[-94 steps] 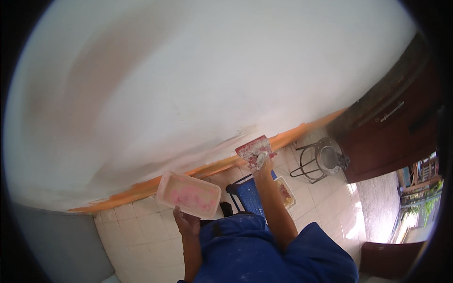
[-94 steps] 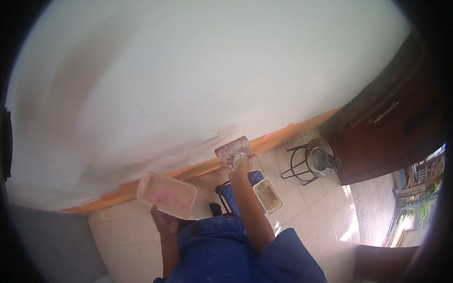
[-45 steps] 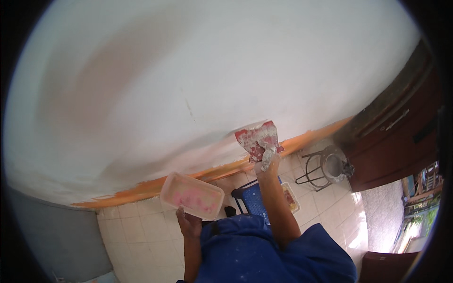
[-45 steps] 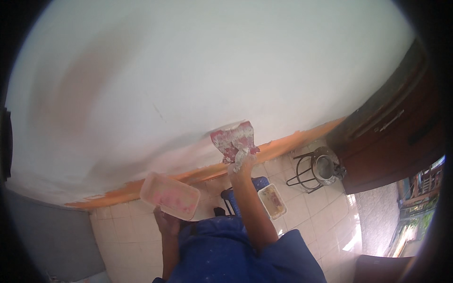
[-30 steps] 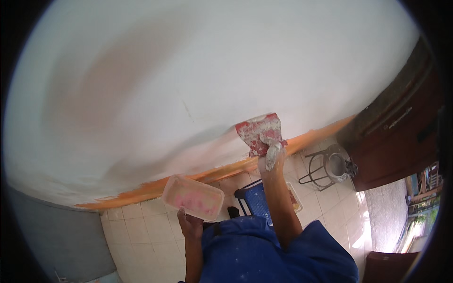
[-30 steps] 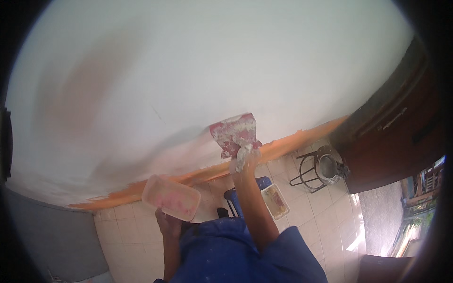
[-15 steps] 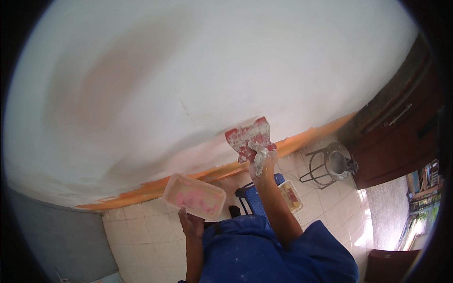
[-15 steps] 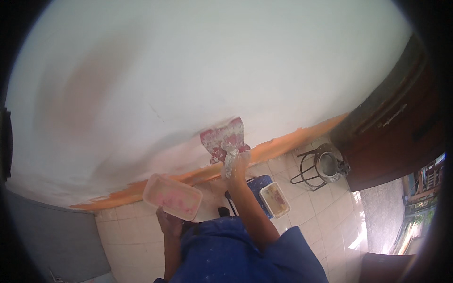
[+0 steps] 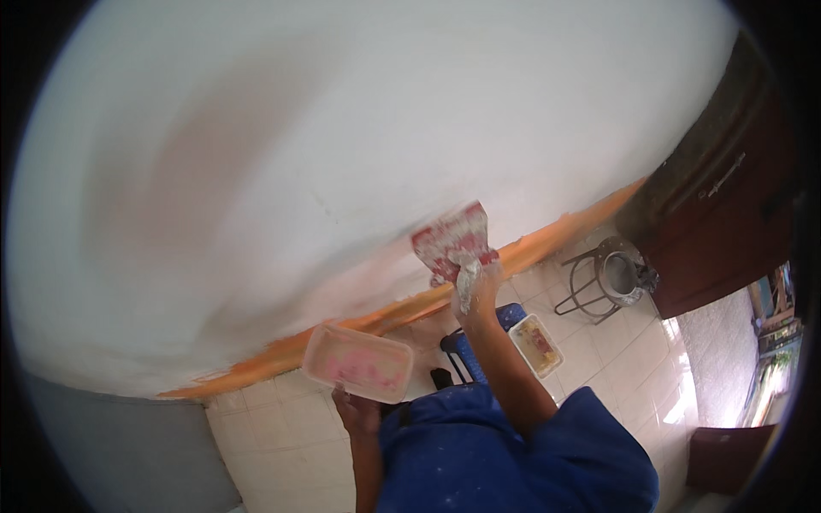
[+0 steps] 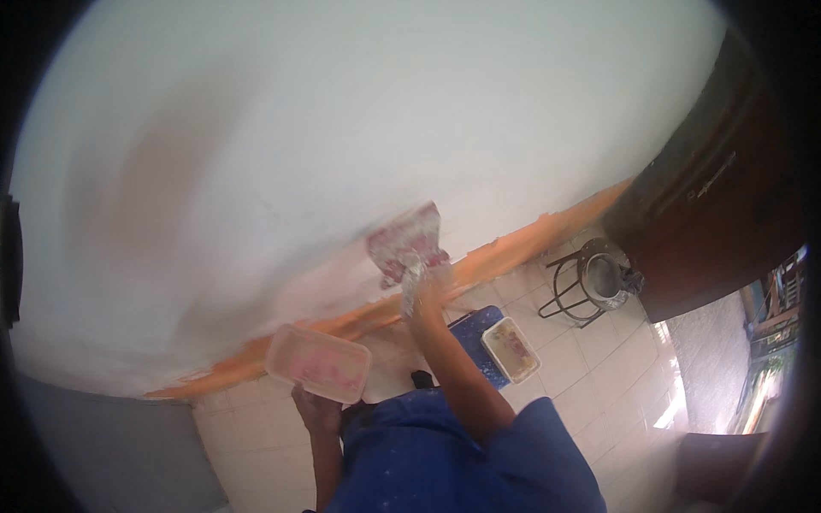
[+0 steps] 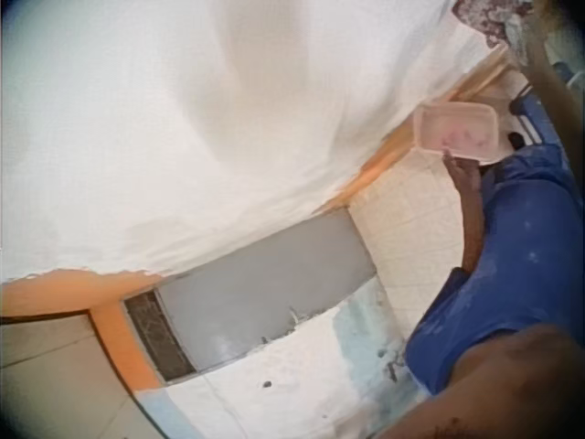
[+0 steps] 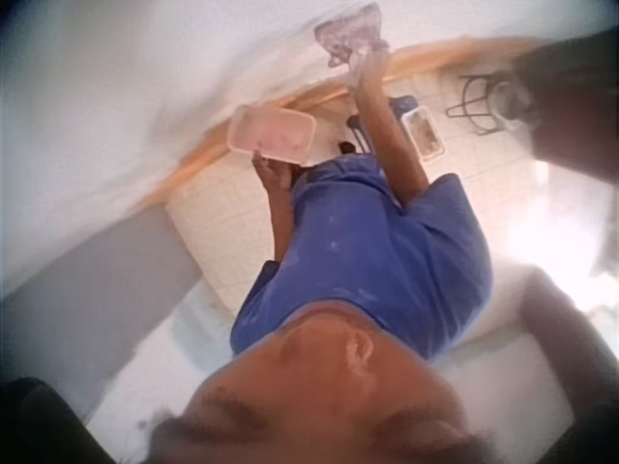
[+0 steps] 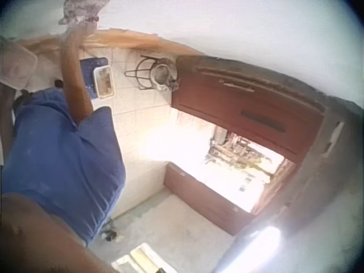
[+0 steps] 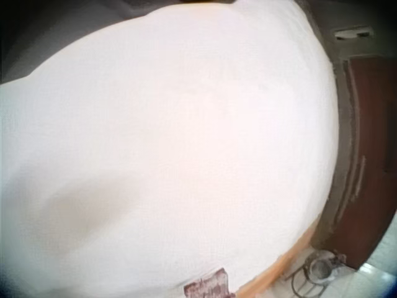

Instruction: The person applies plaster to a wall using a putty knife, repeatedly loading the knife from a plastic container and smoothing the material across the surface area.

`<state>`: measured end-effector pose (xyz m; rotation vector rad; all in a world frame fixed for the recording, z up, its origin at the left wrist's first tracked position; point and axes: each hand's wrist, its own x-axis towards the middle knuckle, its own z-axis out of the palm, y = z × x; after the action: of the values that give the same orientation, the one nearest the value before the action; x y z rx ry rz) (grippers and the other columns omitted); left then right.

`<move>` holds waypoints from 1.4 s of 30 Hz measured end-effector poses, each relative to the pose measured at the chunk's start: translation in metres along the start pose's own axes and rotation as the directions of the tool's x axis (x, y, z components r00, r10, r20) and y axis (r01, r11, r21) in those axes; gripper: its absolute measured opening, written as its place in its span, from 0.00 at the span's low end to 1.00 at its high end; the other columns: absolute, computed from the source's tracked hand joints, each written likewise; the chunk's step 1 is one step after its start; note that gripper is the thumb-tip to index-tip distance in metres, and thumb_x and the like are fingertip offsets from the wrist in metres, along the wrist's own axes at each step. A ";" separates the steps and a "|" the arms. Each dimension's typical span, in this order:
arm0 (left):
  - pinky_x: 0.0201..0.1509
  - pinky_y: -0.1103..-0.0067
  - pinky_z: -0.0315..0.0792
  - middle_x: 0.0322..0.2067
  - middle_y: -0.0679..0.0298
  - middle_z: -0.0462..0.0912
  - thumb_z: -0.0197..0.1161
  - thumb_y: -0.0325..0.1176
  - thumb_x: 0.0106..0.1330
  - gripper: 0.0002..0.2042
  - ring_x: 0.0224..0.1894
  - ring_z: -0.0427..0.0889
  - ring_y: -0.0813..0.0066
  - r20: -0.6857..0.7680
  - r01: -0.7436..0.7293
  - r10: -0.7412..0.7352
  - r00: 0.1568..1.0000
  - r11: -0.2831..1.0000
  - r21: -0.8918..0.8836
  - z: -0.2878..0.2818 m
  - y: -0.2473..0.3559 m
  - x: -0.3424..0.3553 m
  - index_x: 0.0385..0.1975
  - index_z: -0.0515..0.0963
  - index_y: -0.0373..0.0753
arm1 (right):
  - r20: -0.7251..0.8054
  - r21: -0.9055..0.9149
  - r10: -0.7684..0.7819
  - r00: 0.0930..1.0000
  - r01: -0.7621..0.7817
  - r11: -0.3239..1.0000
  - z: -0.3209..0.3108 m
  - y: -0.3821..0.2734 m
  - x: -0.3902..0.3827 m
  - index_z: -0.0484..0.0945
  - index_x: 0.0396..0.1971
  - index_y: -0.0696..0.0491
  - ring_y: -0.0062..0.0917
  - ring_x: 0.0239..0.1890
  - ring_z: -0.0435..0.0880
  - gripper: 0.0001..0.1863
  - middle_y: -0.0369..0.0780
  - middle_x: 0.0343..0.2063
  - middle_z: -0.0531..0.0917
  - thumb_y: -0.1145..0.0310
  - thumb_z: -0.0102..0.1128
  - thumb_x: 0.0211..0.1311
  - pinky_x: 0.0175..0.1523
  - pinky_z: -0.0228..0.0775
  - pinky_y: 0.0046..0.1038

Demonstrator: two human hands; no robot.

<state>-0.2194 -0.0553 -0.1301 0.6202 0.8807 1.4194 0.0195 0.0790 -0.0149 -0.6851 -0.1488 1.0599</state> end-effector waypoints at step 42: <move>0.59 0.54 0.61 0.58 0.56 0.61 0.56 0.49 0.54 0.34 0.60 0.61 0.57 -0.226 0.023 -0.112 0.968 0.932 -0.363 -0.022 0.024 -0.016 0.60 0.58 0.42 | 0.614 -0.785 -0.152 0.774 0.620 -0.011 -0.056 0.151 -0.025 0.70 0.53 0.55 0.41 0.26 0.78 0.22 0.47 0.25 0.78 0.70 0.50 0.56 0.30 0.70 0.39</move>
<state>-0.2504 -0.0717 -0.1203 0.1382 0.7960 1.5653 -0.0820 0.0791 -0.1422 -1.5551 -1.4847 0.2948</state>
